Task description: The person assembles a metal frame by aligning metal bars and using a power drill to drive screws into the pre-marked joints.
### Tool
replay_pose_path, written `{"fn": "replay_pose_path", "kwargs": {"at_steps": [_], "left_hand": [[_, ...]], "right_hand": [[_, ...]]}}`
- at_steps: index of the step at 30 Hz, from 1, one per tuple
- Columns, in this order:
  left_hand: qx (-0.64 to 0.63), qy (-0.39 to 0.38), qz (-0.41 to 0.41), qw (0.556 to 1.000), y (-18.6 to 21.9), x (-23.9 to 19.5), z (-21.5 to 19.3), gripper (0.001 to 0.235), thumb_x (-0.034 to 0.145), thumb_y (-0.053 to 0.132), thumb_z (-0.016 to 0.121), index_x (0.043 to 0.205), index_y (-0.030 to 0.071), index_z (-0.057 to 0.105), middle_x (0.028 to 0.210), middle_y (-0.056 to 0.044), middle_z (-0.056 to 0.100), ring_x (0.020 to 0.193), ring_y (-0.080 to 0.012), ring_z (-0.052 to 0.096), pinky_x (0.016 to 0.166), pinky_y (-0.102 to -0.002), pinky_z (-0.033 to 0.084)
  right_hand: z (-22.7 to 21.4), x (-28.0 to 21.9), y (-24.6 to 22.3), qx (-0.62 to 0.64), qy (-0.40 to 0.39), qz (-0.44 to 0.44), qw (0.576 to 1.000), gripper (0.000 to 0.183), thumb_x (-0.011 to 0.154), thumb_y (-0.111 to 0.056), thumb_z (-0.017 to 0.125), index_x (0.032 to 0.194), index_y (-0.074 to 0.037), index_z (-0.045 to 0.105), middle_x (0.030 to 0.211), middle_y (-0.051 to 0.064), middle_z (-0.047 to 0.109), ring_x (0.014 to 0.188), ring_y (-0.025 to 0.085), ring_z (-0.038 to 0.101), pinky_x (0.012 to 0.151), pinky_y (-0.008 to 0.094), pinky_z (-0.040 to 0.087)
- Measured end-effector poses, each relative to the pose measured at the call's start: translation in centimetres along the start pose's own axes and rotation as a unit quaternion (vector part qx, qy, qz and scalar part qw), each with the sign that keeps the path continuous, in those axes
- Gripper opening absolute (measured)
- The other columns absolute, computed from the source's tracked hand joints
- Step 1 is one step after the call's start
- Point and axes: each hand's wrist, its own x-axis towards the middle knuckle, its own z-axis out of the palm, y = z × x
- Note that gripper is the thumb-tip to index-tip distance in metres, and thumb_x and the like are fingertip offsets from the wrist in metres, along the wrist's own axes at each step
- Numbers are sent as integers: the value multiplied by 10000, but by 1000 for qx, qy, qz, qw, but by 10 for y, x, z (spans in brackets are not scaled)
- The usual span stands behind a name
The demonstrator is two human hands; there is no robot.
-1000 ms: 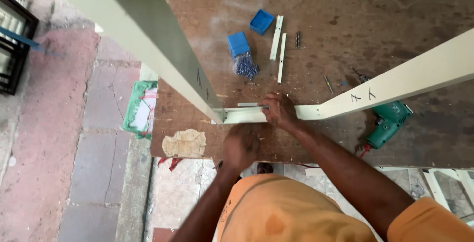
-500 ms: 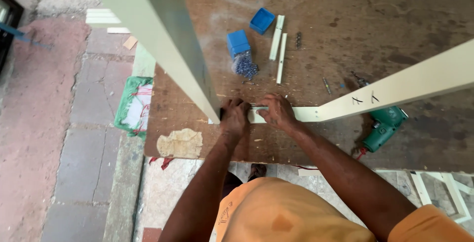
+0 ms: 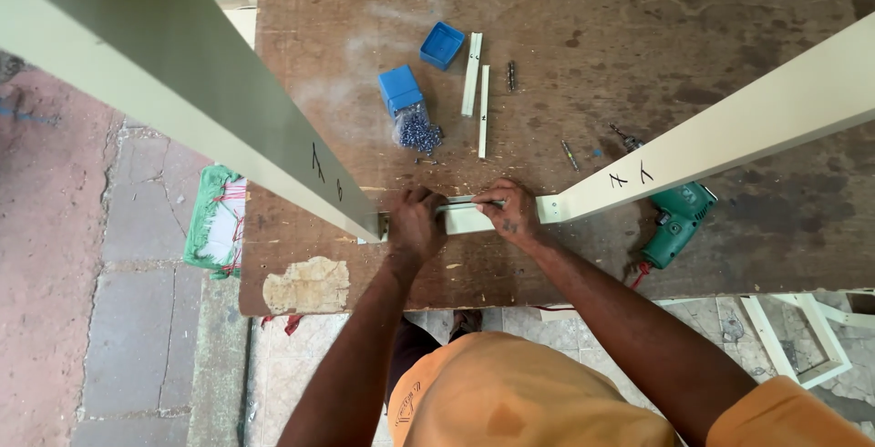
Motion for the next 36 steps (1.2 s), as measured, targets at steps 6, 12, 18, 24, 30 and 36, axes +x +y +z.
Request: {"fn": "replay_pose_path", "kwargs": {"at_steps": [6, 12, 18, 24, 30, 36], "left_hand": [[-48, 78, 52, 994, 10, -2, 9, 130, 834, 185, 757, 953, 140, 786, 957, -40, 689, 958, -274, 590, 832, -434, 435], [-69, 89, 39, 993, 9, -3, 10, 115, 840, 189, 746, 931, 127, 779, 938, -46, 669, 924, -272, 575, 813, -418, 428], [-67, 100, 48, 992, 9, -2, 11, 143, 832, 198, 741, 951, 129, 782, 950, -52, 652, 948, -274, 568, 827, -427, 436], [-64, 90, 45, 993, 6, -2, 12, 131, 834, 200, 745, 930, 113, 768, 947, -64, 645, 945, -282, 567, 822, -433, 439], [-59, 87, 54, 993, 11, 2, 8, 169, 793, 159, 763, 942, 81, 768, 989, -82, 672, 938, -287, 584, 830, -437, 455], [-74, 107, 62, 990, 14, 1, 6, 153, 767, 101, 777, 919, 84, 769, 978, -69, 700, 926, -300, 610, 843, -436, 474]], "right_hand": [[1, 2, 2, -11, 13, -8, 1000, 179, 787, -74, 829, 964, -97, 823, 928, 70, 716, 877, 222, 693, 754, 353, 550], [13, 38, 2, -61, 27, -65, 996, 136, 806, -140, 813, 935, -96, 819, 972, 86, 768, 920, 230, 722, 837, 370, 574], [47, 99, -12, -111, -5, -38, 993, 207, 813, -206, 815, 1000, -118, 813, 1010, 122, 753, 912, 278, 710, 831, 399, 578], [55, 103, -30, -142, -5, -31, 989, 145, 853, -170, 778, 967, -84, 797, 983, 118, 760, 889, 293, 712, 810, 416, 576], [24, 59, -61, 17, 4, 9, 1000, 107, 895, -178, 735, 957, -95, 760, 951, 58, 765, 841, 201, 751, 756, 314, 605], [-59, -96, -49, -33, 31, -93, 995, 121, 826, -92, 807, 947, -90, 797, 942, 71, 762, 901, 210, 728, 807, 308, 572]]}}
